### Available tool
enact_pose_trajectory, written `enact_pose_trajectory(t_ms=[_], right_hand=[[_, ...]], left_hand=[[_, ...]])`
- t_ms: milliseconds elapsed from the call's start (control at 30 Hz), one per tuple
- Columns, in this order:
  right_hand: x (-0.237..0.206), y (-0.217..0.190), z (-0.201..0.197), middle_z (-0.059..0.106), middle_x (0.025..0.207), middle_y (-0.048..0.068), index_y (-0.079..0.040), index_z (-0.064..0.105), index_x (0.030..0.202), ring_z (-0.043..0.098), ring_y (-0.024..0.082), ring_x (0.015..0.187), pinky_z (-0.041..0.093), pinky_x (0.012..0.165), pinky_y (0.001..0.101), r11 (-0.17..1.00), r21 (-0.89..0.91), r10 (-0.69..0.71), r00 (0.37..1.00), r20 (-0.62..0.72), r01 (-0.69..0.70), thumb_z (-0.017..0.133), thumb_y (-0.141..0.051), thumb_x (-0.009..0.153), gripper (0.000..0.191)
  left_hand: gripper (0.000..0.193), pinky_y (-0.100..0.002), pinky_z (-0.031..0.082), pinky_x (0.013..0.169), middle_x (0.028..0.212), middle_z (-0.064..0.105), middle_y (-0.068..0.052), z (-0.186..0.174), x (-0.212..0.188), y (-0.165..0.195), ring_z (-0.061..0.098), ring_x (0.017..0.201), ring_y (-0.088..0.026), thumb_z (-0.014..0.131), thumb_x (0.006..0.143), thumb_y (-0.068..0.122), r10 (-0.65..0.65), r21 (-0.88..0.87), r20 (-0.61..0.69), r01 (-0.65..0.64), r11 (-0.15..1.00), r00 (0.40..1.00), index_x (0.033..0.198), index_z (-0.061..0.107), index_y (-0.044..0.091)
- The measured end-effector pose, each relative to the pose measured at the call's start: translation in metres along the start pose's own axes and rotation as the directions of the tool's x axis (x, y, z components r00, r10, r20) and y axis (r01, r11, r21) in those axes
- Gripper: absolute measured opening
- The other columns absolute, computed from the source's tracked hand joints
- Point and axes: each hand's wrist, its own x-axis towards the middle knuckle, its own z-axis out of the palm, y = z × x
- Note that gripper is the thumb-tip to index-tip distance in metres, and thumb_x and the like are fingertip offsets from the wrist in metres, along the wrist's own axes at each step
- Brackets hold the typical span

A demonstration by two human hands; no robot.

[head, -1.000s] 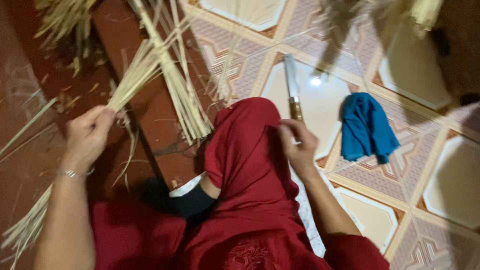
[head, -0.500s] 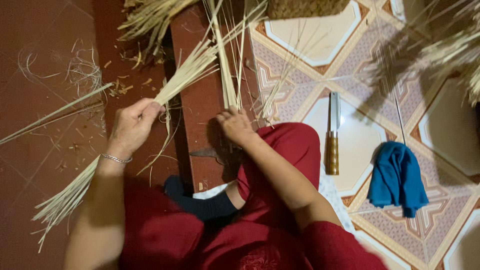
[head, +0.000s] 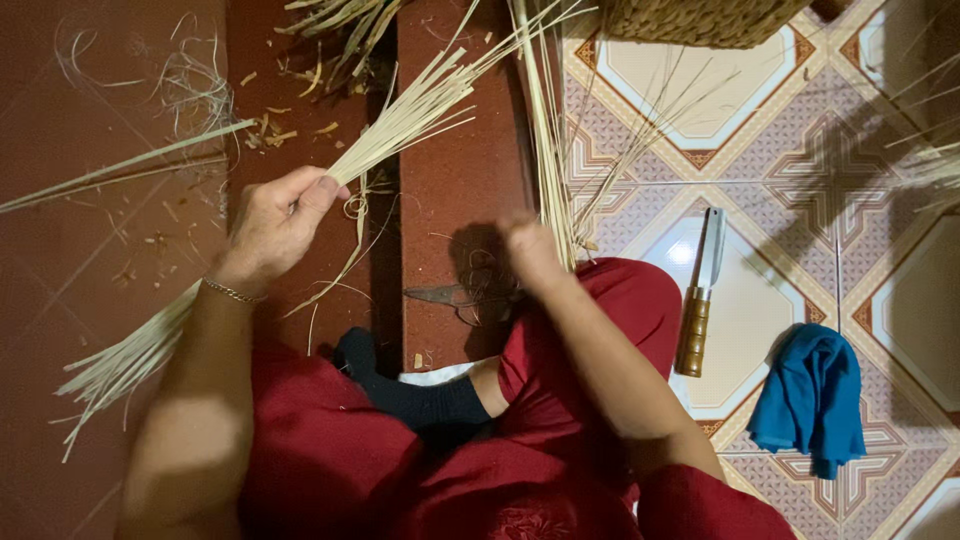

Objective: The person sits on the floor and weaves thin dried plant strips into a basket. They align the strips, interlace them by hand, and occasionally use a knife to trim or adjust the material. The process continues with repeated weaving and alignment of the strips.

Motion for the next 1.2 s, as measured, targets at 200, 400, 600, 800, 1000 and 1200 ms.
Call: enact_pose_trajectory(t_ms=[200,400,600,800,1000,1200], right_hand=[[-0.040,-0.060,0.012,0.062,0.114,0.022,-0.002,0.057,0.118,0.061,0.038,0.107,0.054,0.084,0.0436,0.973,-0.083,-0.142,0.846,0.514,0.214,0.065,-0.012,0.080,0.040],[-0.044,-0.081,0.008,0.062,0.110,0.025,-0.002,0.055,0.107,0.060,0.039,0.111,0.054,0.081,0.0477,0.928,-0.247,-0.126,0.861,0.493,0.278,0.061,-0.016,0.094,0.020],[-0.033,-0.075,-0.005,0.062,0.112,0.023,-0.002,0.051,0.118,0.062,0.038,0.104,0.055,0.085,0.0450,0.986,0.153,-0.037,0.803,0.595,-0.068,0.086,-0.011,0.067,0.063],[-0.026,-0.054,-0.023,0.055,0.101,0.005,-0.007,0.057,0.137,0.054,0.013,0.090,0.048,0.082,0.0276,0.243,0.907,-0.063,0.928,0.368,-0.343,0.079,-0.010,0.089,0.052],[-0.021,-0.009,-0.034,0.065,0.101,0.005,-0.006,0.048,0.151,0.061,0.012,0.087,0.049,0.075,0.0250,-0.295,0.879,-0.033,0.923,0.382,-0.374,0.055,-0.042,0.102,0.061],[-0.037,0.002,-0.035,0.060,0.110,0.003,0.000,0.038,0.156,0.055,0.012,0.089,0.046,0.077,0.0248,0.164,0.986,0.079,0.997,0.004,-0.017,0.044,-0.062,0.102,0.082]], left_hand=[[0.025,-0.026,0.037,0.054,0.065,0.050,0.003,-0.005,-0.004,-0.004,0.045,0.062,-0.005,0.056,0.109,0.027,0.045,-0.054,-0.005,-0.045,0.998,0.999,0.108,0.075,0.010],[0.026,-0.025,0.037,0.053,0.065,0.048,0.004,-0.002,0.001,-0.006,0.045,0.062,-0.006,0.056,0.107,0.026,-0.015,-0.045,0.036,0.017,0.999,0.999,0.110,0.075,0.009],[0.027,-0.023,0.042,0.052,0.070,0.057,0.006,0.008,0.010,-0.020,0.051,0.061,-0.005,0.055,0.104,0.025,0.013,-0.152,0.045,-0.006,0.988,0.999,0.117,0.072,0.009],[0.026,-0.022,0.041,0.055,0.069,0.053,0.006,0.015,0.018,-0.034,0.047,0.063,-0.005,0.056,0.104,0.026,0.009,-0.236,0.098,0.015,0.972,0.995,0.108,0.075,0.008],[0.028,-0.023,0.036,0.053,0.068,0.048,0.006,0.016,0.016,-0.036,0.042,0.062,-0.006,0.057,0.104,0.028,-0.012,-0.257,0.216,0.069,0.964,0.976,0.101,0.076,0.007],[0.027,-0.023,0.040,0.053,0.067,0.053,0.006,0.022,0.009,-0.043,0.046,0.061,-0.006,0.060,0.100,0.029,-0.022,-0.169,0.272,0.070,0.983,0.962,0.104,0.078,0.008]])
